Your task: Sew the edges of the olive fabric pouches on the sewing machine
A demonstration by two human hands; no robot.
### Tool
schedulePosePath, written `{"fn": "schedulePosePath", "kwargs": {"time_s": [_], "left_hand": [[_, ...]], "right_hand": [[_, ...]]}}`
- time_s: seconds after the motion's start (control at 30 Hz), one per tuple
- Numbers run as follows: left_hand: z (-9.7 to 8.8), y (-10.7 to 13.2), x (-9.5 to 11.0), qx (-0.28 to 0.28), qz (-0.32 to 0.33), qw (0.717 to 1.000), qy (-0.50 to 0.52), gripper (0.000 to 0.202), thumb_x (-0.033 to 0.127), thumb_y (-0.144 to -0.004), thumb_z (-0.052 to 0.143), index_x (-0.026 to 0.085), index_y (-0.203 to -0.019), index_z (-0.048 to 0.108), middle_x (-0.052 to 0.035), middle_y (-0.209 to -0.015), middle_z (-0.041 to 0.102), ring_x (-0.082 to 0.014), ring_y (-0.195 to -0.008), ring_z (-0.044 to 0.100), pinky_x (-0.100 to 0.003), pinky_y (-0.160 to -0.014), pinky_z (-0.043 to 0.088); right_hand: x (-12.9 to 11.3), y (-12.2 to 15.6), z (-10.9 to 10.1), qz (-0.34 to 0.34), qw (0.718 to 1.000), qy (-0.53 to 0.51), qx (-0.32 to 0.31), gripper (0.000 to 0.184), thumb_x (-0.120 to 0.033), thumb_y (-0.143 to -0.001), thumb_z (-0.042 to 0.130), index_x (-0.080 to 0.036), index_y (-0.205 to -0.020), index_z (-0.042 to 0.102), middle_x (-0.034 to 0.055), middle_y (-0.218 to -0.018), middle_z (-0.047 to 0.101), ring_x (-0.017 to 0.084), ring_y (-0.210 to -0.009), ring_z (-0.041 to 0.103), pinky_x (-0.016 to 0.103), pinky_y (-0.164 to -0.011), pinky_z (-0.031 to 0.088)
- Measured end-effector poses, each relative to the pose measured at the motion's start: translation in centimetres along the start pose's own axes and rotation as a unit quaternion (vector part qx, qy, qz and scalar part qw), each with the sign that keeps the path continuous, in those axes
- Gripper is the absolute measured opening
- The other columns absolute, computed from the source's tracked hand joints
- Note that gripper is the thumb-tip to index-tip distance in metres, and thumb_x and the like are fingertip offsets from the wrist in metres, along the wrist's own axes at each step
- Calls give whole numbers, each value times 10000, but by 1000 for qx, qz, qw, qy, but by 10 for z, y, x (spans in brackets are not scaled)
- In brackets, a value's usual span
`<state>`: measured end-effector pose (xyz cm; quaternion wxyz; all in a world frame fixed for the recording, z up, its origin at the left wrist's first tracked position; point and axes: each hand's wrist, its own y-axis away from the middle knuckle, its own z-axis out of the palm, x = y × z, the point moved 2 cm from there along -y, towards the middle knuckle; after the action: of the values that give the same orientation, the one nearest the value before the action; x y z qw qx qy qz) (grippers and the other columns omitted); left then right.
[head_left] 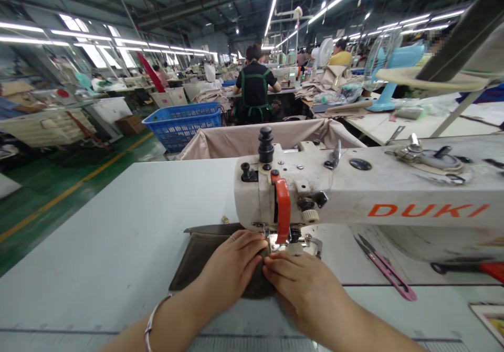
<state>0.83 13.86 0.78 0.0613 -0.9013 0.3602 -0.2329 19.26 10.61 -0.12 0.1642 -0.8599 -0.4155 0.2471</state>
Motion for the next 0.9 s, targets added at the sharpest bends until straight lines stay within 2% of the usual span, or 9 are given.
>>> {"fn": "schedulePosePath", "kwargs": {"time_s": [0.2,0.33,0.43,0.53,0.57,0.63,0.73,0.83,0.9], "left_hand": [[1,0,-6,-6,3,1000,5,283,117,-953,496,209,-1201,595,-45,-1244,632,-197,-1168,565,-387,-1067,450],[-2,0,-4,-8,3,1000,4,298,101,-951,475,201,-1199,607,-52,-1262,630,-197,-1185,560,-403,-1081,446],[-12,3,2,-43,6,999,-8,308,215,-948,558,190,-1252,598,-72,-1309,616,-222,-1242,539,-439,-1106,434],[-18,13,10,-98,27,994,-26,643,462,-784,768,185,-1328,567,-110,-1428,527,-302,-1330,469,-511,-1124,409],[-18,18,13,-104,36,993,-31,663,464,-770,779,192,-1335,565,-108,-1444,512,-305,-1336,467,-510,-1121,414],[-15,26,18,-93,56,993,-34,486,326,-866,687,198,-1322,578,-85,-1434,528,-261,-1320,495,-453,-1115,437],[-7,31,20,-55,67,996,-33,403,80,-891,483,157,-1269,603,-76,-1379,582,-202,-1293,522,-381,-1118,440],[0,29,18,-23,34,999,-21,449,29,-830,458,156,-1234,608,-83,-1334,608,-208,-1256,545,-393,-1102,455],[0,28,16,-1,17,1000,6,426,58,-855,473,185,-1239,607,-76,-1301,623,-208,-1221,567,-394,-1081,474]], "right_hand": [[-5,0,5,-19,1000,6,22,292,-78,-891,485,-114,-1100,685,88,-1017,726,223,-989,646,340,-908,540],[-6,-1,7,4,1000,-3,1,283,-97,-893,512,-145,-1117,678,85,-1059,720,216,-1027,638,346,-954,519],[-6,-1,-15,14,998,-40,-51,340,-80,-861,523,-188,-1153,660,60,-1129,706,192,-1096,625,339,-999,485],[-2,6,-53,30,990,-75,-116,521,-12,-751,479,-260,-1181,640,2,-1224,673,162,-1161,601,351,-1086,407],[2,9,-63,36,989,-64,-125,605,17,-713,452,-273,-1216,621,-2,-1260,653,169,-1203,576,374,-1110,382],[12,16,-73,54,990,-25,-131,685,51,-685,431,-282,-1263,588,11,-1311,618,204,-1256,530,421,-1097,392],[30,17,-60,107,988,38,-102,481,23,-767,527,-262,-1141,627,52,-1181,647,255,-1119,585,424,-940,497],[40,11,-34,162,982,97,-29,141,-108,-833,649,-173,-956,627,96,-966,640,280,-915,598,428,-782,528],[35,7,-22,159,981,110,-5,26,-172,-874,636,-162,-879,612,97,-891,624,282,-858,581,430,-737,516]]}}
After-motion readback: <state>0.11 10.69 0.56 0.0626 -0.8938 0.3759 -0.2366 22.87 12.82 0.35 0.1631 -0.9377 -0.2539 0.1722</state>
